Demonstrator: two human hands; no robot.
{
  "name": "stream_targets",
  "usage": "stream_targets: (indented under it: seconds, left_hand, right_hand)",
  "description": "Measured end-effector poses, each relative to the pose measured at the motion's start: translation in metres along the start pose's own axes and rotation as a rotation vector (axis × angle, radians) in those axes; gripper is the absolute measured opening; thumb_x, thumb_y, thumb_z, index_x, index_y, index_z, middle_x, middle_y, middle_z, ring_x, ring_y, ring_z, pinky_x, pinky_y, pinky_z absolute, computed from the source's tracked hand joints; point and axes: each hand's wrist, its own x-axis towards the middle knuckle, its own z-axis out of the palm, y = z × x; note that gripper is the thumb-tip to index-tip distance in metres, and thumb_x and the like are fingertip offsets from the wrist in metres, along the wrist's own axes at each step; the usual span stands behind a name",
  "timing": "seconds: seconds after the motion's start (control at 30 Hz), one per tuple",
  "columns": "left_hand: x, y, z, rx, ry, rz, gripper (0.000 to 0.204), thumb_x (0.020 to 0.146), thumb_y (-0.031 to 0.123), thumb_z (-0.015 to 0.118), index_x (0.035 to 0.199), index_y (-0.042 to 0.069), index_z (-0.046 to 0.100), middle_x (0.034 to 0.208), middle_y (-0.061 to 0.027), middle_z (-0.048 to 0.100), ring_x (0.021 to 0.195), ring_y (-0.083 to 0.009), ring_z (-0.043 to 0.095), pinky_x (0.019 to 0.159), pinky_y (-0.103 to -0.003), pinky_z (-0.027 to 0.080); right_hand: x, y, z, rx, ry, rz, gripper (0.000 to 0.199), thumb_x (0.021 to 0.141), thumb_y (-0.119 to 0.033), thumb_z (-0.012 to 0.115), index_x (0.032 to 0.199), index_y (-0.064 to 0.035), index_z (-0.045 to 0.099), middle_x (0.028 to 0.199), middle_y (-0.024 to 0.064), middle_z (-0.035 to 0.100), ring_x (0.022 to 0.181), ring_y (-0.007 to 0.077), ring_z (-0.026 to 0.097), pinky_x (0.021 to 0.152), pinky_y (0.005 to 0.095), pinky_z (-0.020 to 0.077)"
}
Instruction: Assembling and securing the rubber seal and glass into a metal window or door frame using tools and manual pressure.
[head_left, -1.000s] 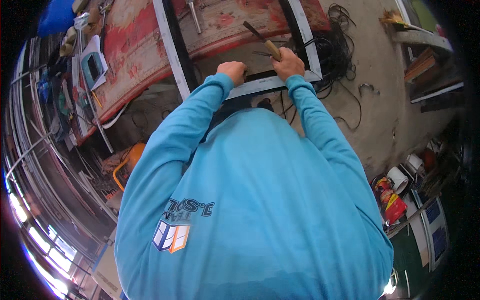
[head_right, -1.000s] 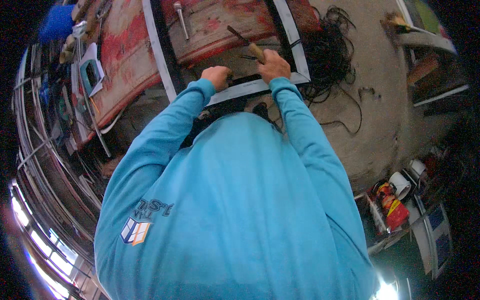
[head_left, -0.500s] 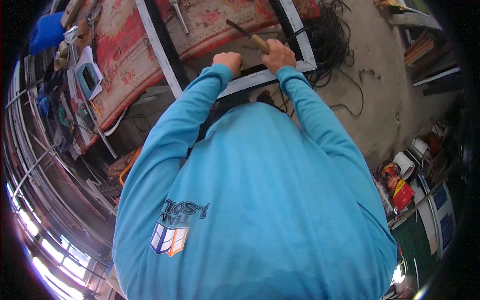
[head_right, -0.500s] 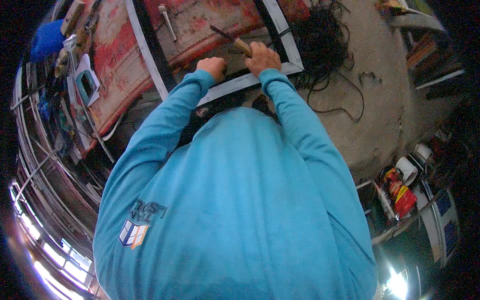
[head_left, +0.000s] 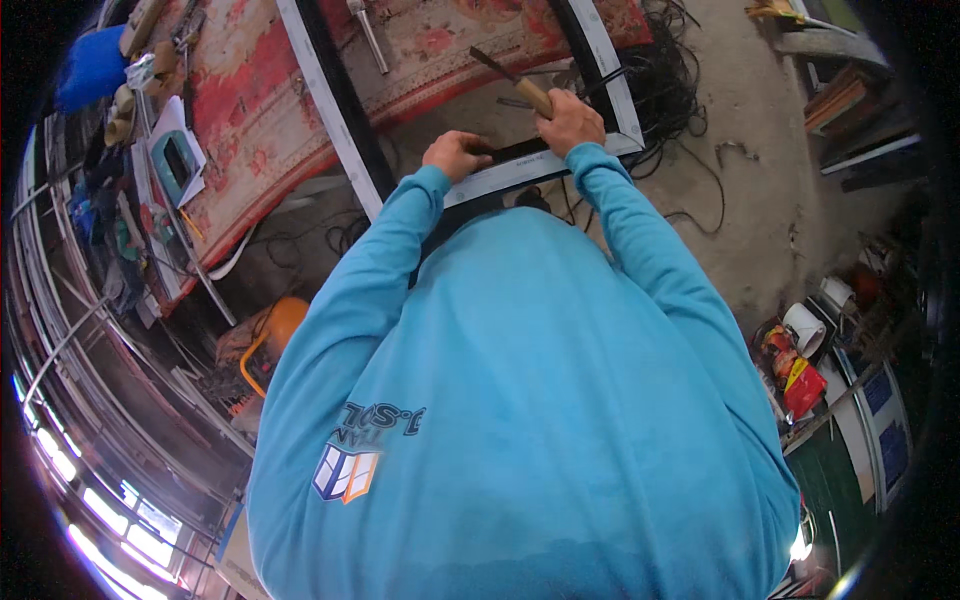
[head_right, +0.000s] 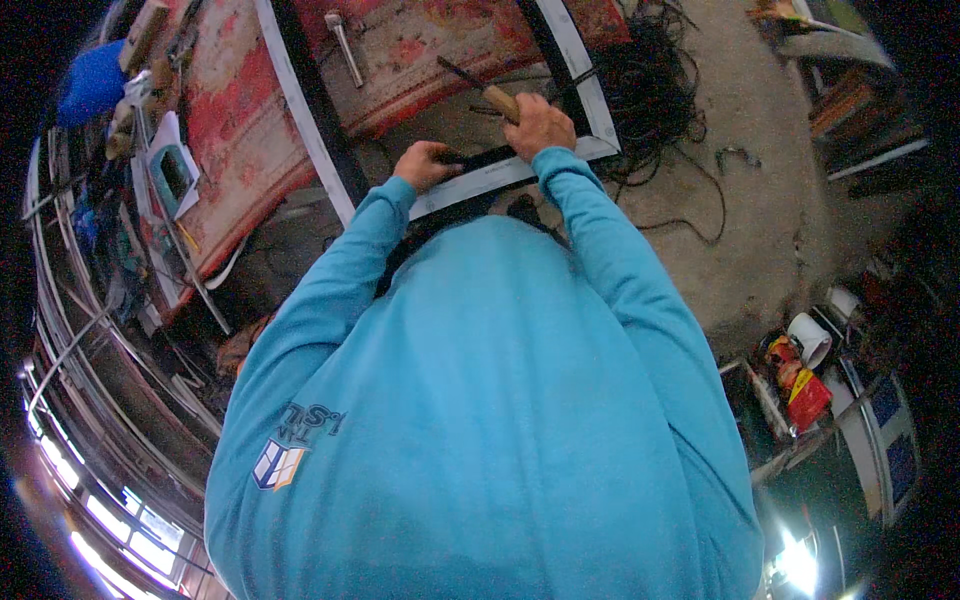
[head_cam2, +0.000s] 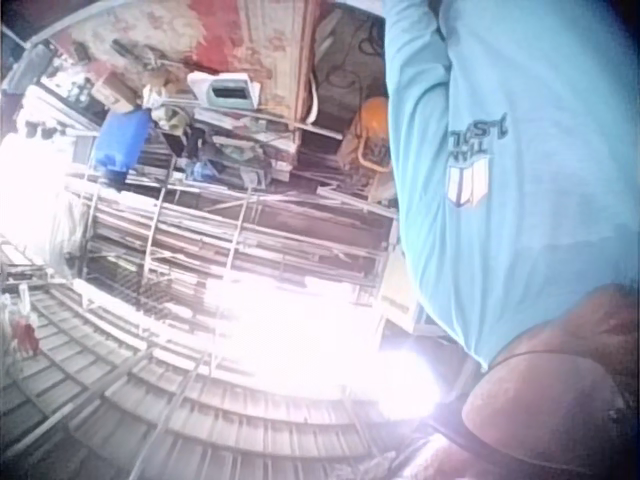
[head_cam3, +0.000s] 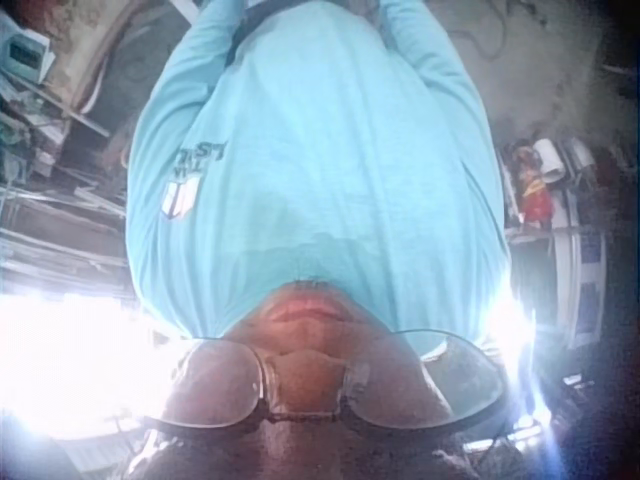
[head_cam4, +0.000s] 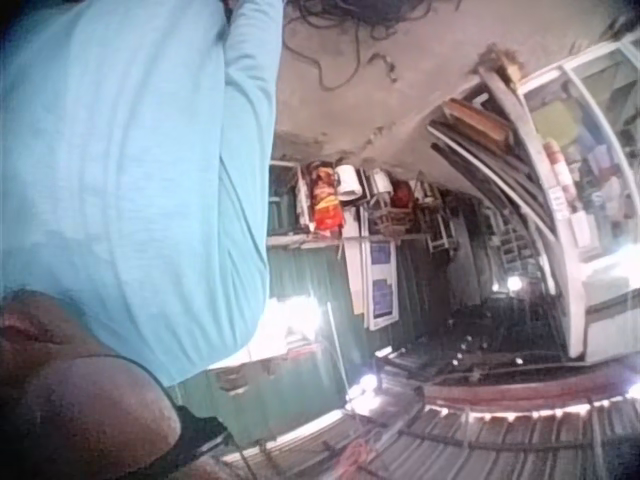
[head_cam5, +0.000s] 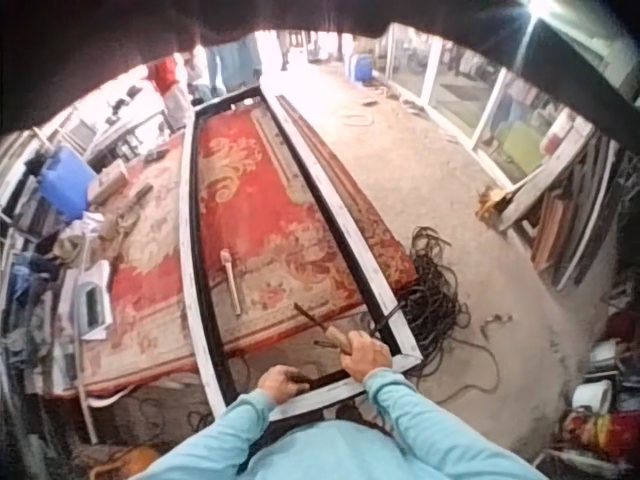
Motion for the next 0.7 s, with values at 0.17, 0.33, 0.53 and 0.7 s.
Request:
stream_targets:
  seconds: [0.17,0.33,0.53,0.7]
  left_hand:
    - [0.0,0.005,-0.002,0.013,0.0,-0.012,0.057,0.079,0.036,0.085,0.126,0.006,0.07,0.122,-0.0176,0.071,0.11,-0.0302,0.07,0.098,-0.04,0.053]
    - [0.008,-0.005,0.007,-0.027,0.067,0.238,0.029,0.078,0.021,0.076,0.107,0.019,0.079,0.104,-0.008,0.077,0.098,-0.0266,0.073,0.089,-0.038,0.057]
    - [0.016,-0.001,0.004,0.014,0.002,0.207,0.033,0.075,0.021,0.076,0.108,0.016,0.077,0.105,-0.0114,0.076,0.097,-0.0296,0.073,0.089,-0.04,0.058]
    - [0.019,0.003,-0.001,0.198,-0.033,0.265,0.047,0.072,0.026,0.082,0.117,0.014,0.075,0.115,-0.0137,0.073,0.106,-0.0341,0.069,0.096,-0.045,0.056]
  right_hand:
    - [0.002,-0.002,-0.001,-0.064,-0.055,0.057,0.035,0.086,-0.036,0.072,0.11,-0.0123,0.063,0.112,0.0126,0.066,0.103,0.0371,0.066,0.09,0.0521,0.0535]
    - [0.002,-0.003,0.001,-0.059,-0.018,0.062,0.035,0.086,-0.037,0.072,0.11,-0.0126,0.063,0.112,0.012,0.066,0.101,0.0378,0.066,0.09,0.0522,0.0534]
    - [0.0,0.0,0.005,-0.037,0.063,0.026,0.029,0.086,-0.035,0.069,0.099,-0.0101,0.062,0.104,0.0137,0.067,0.099,0.0392,0.066,0.085,0.0508,0.0512]
    - [0.002,-0.003,0.002,-0.039,0.025,0.057,0.029,0.086,-0.033,0.07,0.102,-0.0104,0.064,0.107,0.0139,0.067,0.102,0.0377,0.065,0.087,0.0485,0.051]
